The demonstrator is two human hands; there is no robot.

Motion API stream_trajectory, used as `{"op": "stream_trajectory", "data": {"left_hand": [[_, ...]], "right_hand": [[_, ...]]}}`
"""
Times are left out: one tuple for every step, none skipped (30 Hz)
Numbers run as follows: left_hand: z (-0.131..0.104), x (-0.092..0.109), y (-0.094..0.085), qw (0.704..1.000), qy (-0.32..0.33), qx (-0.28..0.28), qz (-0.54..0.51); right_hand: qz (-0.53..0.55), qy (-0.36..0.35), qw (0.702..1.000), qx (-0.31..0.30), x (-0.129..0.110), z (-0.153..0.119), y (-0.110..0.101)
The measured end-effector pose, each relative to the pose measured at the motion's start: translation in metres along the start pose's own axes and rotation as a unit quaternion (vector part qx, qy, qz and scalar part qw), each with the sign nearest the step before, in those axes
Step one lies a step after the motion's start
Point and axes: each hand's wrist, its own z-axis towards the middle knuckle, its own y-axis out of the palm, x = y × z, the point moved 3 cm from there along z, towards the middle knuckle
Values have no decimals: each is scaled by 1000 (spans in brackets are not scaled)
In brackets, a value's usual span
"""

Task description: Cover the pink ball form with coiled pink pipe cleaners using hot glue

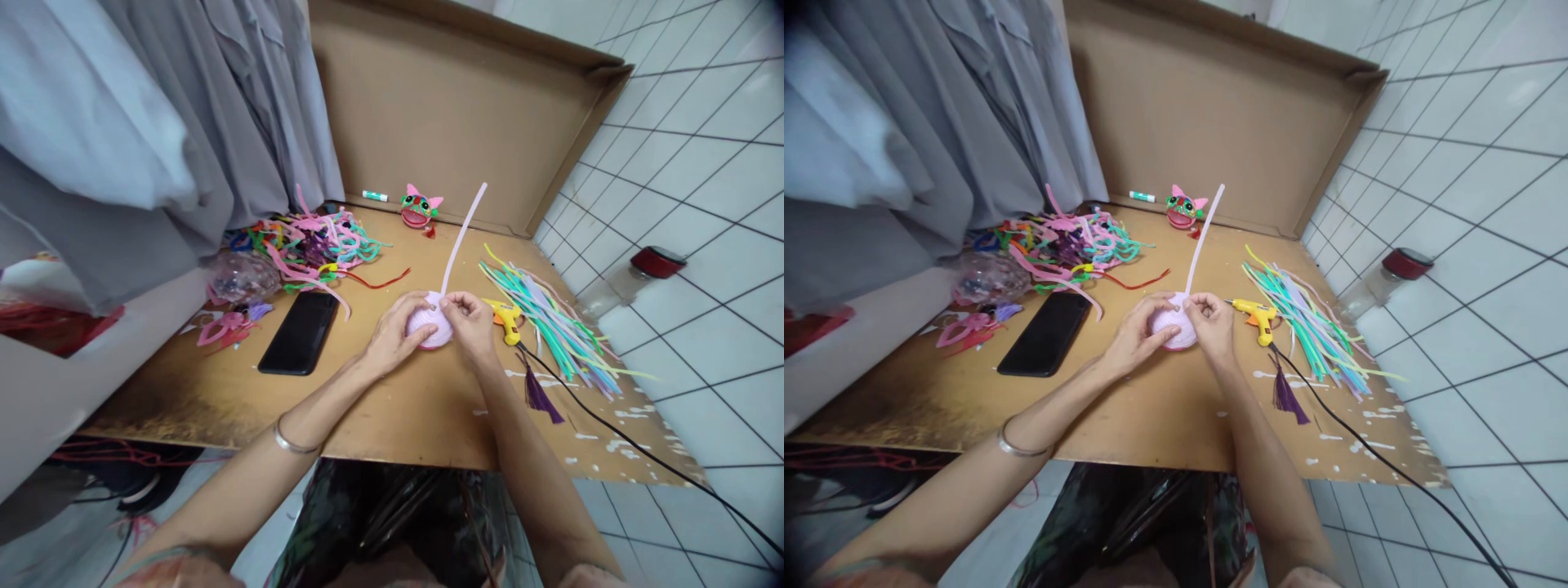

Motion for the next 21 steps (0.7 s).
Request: {"op": "stream_trajectory", "data": {"left_hand": [[0,1,0,1000,4,-2,4],[1,1,0,1000,5,-4,6],[1,1,-1,1000,5,-4,8],[1,1,-1,1000,4,-4,8],[1,1,-1,1000,3,-4,8],[1,1,-1,1000,1,-4,7],[1,1,-1,1000,2,-2,5],[1,1,-1,1000,3,-1,3],[1,1,-1,1000,5,1,1],[1,1,-1,1000,7,1,0],[1,0,-1,1000,9,0,0],[1,0,-1,1000,10,-3,1],[1,0,0,1000,11,-5,4],[1,0,0,1000,11,-7,7],[1,-1,0,1000,10,-8,10],[0,-1,0,1000,9,-5,13],[0,-1,0,1000,9,-6,18],[0,-1,0,1000,6,-10,24],[0,-2,0,999,0,-12,30],[0,-2,0,999,-3,-11,34],[0,-1,-1,999,-4,-13,35]], "right_hand": [[0,0,1000,1,0,0,0],[0,1,1000,2,0,0,0],[1,1,1000,3,-1,0,0],[1,3,1000,4,-1,0,0],[2,5,1000,4,-2,0,0],[3,7,1000,4,-2,0,0],[5,10,1000,4,-2,0,0],[6,13,1000,4,-2,0,0],[7,14,1000,4,-2,-1,0],[8,14,1000,5,-3,-1,0],[8,14,1000,6,-3,-1,0],[8,14,1000,6,-2,-1,0],[9,15,1000,7,-2,-1,0],[10,16,1000,7,-2,-1,0],[11,18,1000,7,-2,-1,0],[12,19,1000,6,-2,-1,0],[13,20,1000,4,-2,-1,0],[16,20,1000,2,-2,-1,0],[18,19,1000,0,-2,-1,0],[19,17,1000,-1,-2,-1,1],[18,15,1000,-1,-2,-1,0]]}}
